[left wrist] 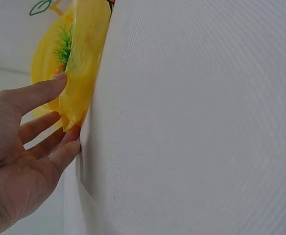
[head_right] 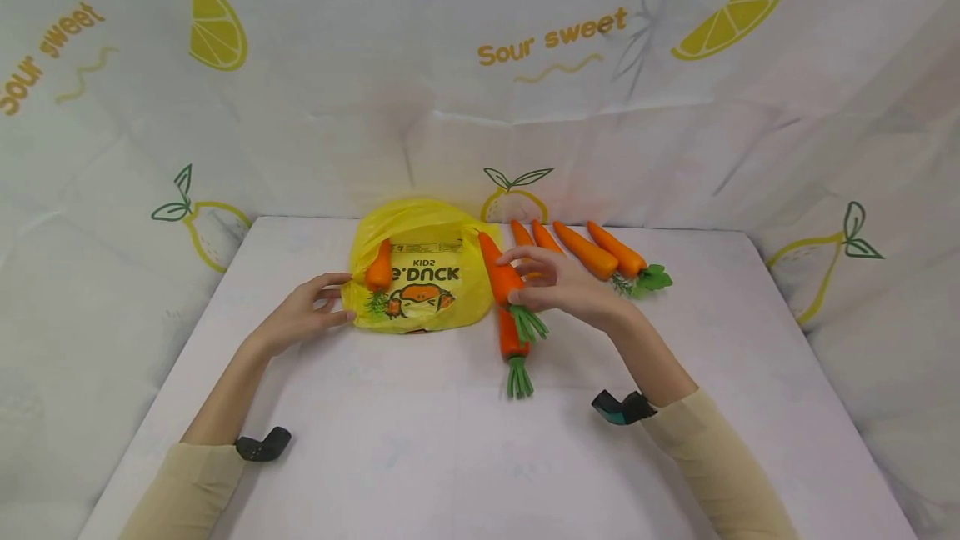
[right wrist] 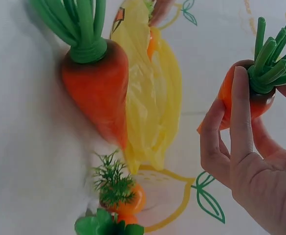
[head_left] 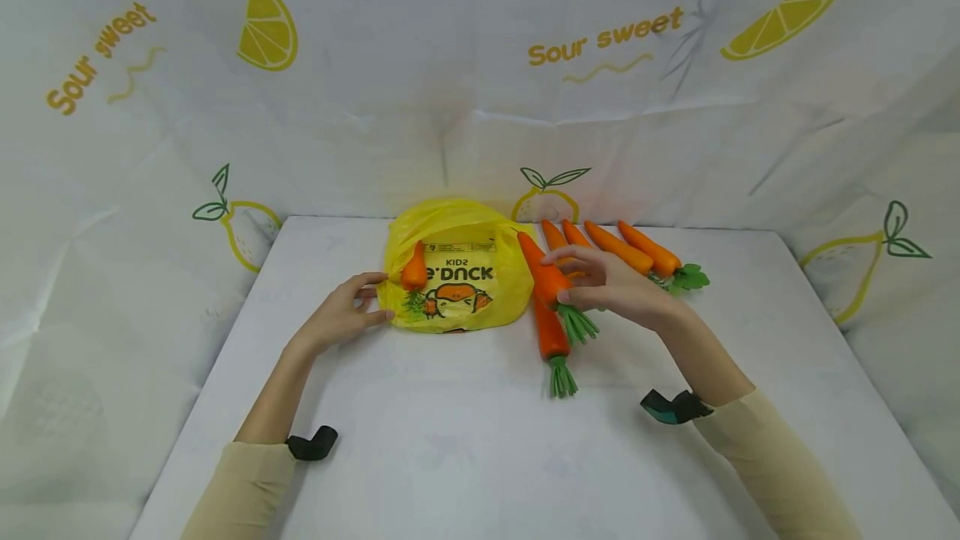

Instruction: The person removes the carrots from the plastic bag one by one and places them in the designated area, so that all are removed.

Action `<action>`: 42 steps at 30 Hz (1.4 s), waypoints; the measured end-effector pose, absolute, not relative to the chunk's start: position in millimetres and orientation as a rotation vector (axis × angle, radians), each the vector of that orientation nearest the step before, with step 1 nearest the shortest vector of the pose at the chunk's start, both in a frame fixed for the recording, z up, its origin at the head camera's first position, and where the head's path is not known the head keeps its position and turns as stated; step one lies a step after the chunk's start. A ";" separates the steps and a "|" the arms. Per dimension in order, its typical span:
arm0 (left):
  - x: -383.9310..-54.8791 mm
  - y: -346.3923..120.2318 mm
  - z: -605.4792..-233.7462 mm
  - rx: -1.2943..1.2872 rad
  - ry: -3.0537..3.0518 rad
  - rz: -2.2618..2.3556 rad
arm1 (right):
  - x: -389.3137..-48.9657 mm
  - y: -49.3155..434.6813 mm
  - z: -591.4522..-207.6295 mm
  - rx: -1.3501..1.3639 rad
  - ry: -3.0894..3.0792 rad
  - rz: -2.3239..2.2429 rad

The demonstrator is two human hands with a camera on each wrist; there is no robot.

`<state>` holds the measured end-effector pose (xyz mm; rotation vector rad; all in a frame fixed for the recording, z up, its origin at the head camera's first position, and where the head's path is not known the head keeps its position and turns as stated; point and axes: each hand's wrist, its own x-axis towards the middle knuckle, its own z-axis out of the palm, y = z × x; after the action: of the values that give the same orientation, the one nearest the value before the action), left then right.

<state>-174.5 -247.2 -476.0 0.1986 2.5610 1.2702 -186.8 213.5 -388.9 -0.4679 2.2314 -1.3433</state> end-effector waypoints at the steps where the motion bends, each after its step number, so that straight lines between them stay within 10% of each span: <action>1: -174.4 -247.0 -476.1 0.199 2.563 1.268 | -185.3 216.3 -389.6 -0.482 2.229 -1.352; 42: -175.4 -248.2 -480.5 0.193 2.578 1.248 | -149.2 260.7 -438.8 -0.378 2.143 -1.277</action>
<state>-175.4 -248.2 -480.5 0.1932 2.5779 1.2481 -149.2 260.7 -438.8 -0.3777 2.1431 -1.2773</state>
